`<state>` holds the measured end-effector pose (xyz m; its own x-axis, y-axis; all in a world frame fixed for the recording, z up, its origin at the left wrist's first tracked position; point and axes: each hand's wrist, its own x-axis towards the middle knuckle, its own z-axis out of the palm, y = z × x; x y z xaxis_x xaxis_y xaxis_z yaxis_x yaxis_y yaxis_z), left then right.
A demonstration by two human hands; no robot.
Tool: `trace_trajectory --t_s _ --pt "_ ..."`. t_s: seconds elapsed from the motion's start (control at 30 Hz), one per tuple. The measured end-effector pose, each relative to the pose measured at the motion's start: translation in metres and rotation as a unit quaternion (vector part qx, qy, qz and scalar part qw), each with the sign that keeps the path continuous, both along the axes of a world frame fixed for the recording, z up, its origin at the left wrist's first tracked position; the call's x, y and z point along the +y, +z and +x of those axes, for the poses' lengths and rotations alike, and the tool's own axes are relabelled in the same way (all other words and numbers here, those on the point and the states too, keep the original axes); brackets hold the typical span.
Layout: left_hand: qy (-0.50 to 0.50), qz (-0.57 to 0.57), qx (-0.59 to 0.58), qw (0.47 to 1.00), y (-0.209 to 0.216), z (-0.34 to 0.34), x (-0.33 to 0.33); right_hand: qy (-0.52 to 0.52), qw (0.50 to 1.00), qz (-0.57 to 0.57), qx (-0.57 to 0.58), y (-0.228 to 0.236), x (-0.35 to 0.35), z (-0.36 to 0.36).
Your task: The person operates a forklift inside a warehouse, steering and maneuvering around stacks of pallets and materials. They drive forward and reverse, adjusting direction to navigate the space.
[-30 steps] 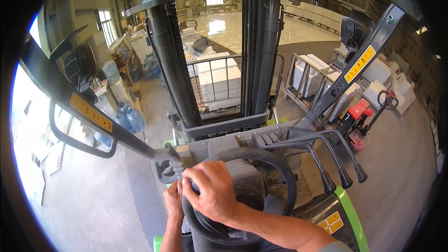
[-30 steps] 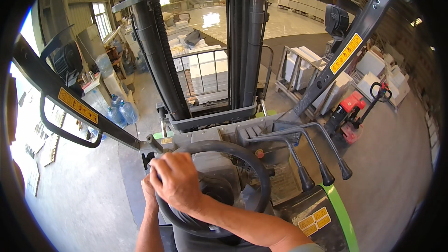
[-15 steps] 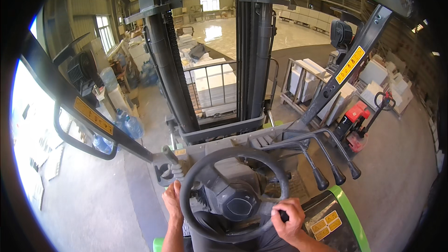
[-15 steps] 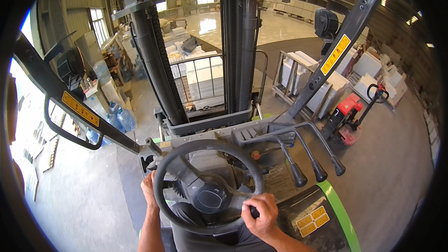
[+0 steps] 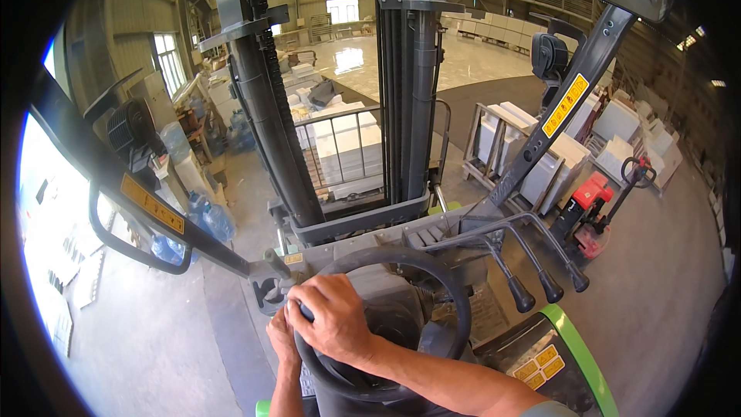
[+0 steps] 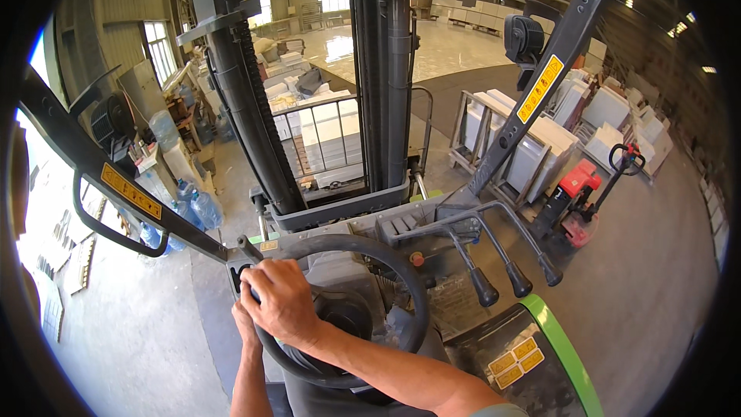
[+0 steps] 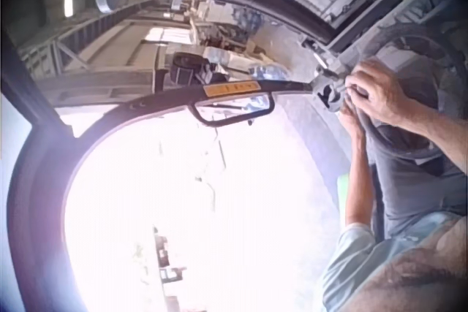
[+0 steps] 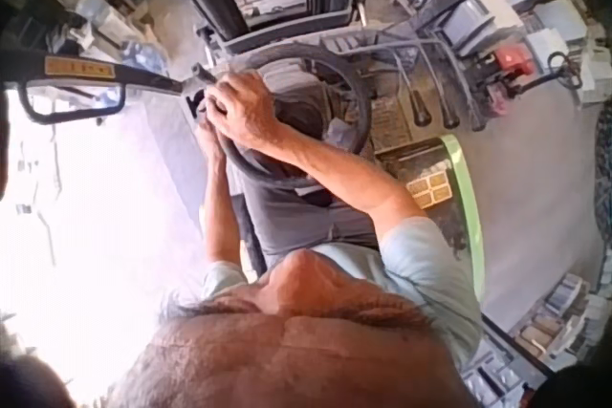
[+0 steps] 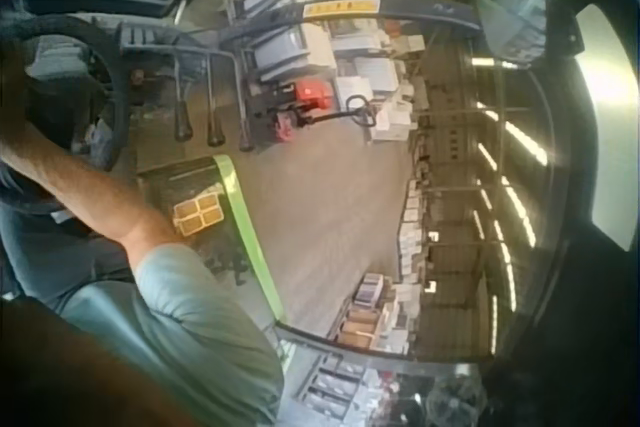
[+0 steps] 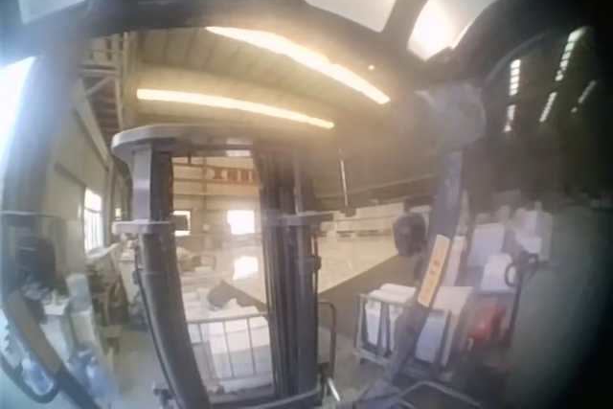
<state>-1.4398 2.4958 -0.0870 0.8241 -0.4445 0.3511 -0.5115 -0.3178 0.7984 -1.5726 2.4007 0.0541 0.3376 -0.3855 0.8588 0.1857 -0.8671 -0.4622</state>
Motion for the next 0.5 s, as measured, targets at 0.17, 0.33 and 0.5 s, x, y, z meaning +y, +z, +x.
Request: trace_trajectory --t_s 0.17,0.33,0.5 --pt "-0.015 -0.024 0.039 0.999 -0.015 -0.006 0.015 0.054 0.998 -0.013 0.026 -0.037 0.047 -0.002" --pt "-0.024 -0.186 0.123 0.975 -0.123 -0.021 0.047 0.06 0.997 0.01 0.043 -0.05 0.062 -0.008" --pt "0.007 -0.103 0.075 0.992 -0.067 -0.031 0.039 0.061 0.997 0.005 0.048 -0.046 0.061 -0.009"
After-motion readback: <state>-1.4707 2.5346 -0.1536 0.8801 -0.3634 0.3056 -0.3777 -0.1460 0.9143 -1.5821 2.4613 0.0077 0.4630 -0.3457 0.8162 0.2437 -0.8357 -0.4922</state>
